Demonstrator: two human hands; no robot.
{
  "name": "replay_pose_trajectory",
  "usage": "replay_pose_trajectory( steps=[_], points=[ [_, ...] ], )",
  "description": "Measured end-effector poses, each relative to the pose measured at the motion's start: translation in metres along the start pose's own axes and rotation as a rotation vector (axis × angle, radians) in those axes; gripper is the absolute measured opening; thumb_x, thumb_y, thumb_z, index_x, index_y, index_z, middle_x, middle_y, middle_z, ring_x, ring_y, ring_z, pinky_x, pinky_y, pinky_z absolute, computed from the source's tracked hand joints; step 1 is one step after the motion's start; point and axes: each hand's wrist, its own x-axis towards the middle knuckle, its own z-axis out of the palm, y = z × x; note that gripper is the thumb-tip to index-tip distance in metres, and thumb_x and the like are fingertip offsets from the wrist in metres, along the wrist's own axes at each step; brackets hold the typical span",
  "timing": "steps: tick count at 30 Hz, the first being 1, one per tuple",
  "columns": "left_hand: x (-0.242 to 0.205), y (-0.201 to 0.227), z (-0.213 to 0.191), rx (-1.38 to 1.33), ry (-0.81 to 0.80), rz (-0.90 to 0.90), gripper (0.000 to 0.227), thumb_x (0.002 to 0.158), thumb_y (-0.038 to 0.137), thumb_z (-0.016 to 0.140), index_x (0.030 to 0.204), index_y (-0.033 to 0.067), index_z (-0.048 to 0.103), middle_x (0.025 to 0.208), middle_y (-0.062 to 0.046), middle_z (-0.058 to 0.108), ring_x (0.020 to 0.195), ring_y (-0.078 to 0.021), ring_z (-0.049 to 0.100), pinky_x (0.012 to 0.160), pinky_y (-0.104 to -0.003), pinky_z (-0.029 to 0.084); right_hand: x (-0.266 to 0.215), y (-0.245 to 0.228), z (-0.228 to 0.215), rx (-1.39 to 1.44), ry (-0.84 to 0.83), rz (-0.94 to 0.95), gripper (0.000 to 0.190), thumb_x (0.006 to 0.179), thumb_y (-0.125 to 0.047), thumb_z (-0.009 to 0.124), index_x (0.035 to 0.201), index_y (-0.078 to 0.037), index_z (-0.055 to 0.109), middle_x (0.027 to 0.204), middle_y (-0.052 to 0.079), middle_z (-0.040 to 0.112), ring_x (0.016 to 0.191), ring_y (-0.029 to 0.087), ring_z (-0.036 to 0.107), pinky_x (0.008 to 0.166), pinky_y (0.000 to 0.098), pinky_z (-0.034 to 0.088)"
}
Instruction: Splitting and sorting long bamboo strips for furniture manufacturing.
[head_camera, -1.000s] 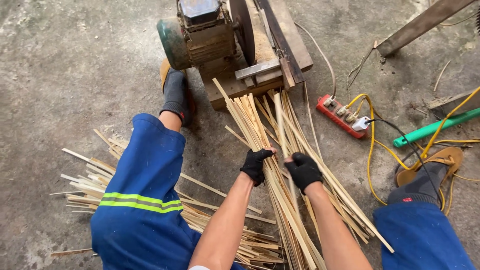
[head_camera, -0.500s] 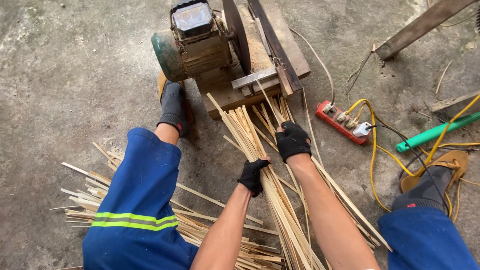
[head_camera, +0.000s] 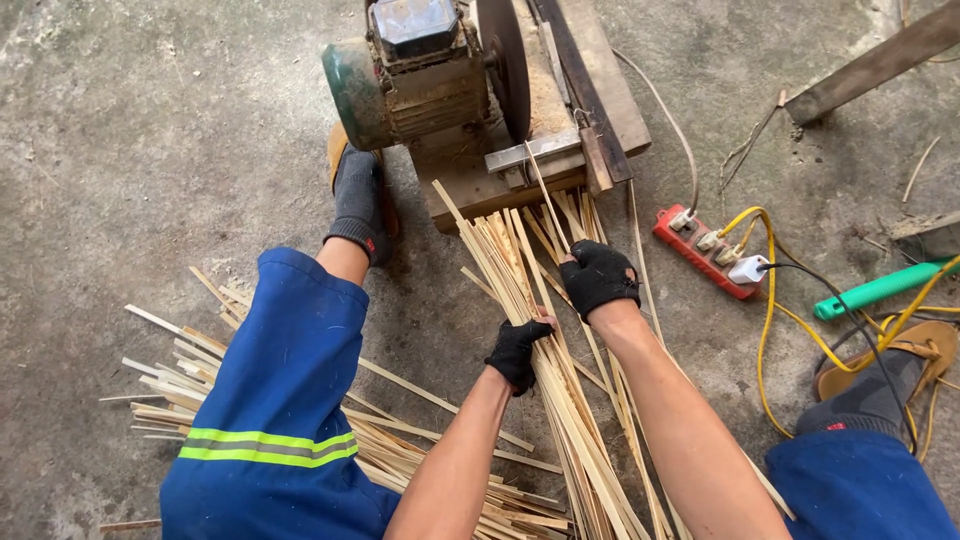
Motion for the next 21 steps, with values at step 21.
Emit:
replay_pose_trajectory(
  steps=[21],
  points=[
    [0.000,-0.005,-0.009,0.010,-0.023,0.048,0.038,0.075,0.015,0.080,0.107,0.0087,0.062,0.088,-0.006,0.067,0.077,-0.0214,0.068,0.071,-0.044,0.062,0.048,-0.022,-0.013,-0.137,-0.056,-0.036,0.028,0.100,-0.027,0.055,0.084,-0.013,0.073,0.087,0.015,0.073,0.082,0.032,0.069,0.080,0.0469,0.054]
  ],
)
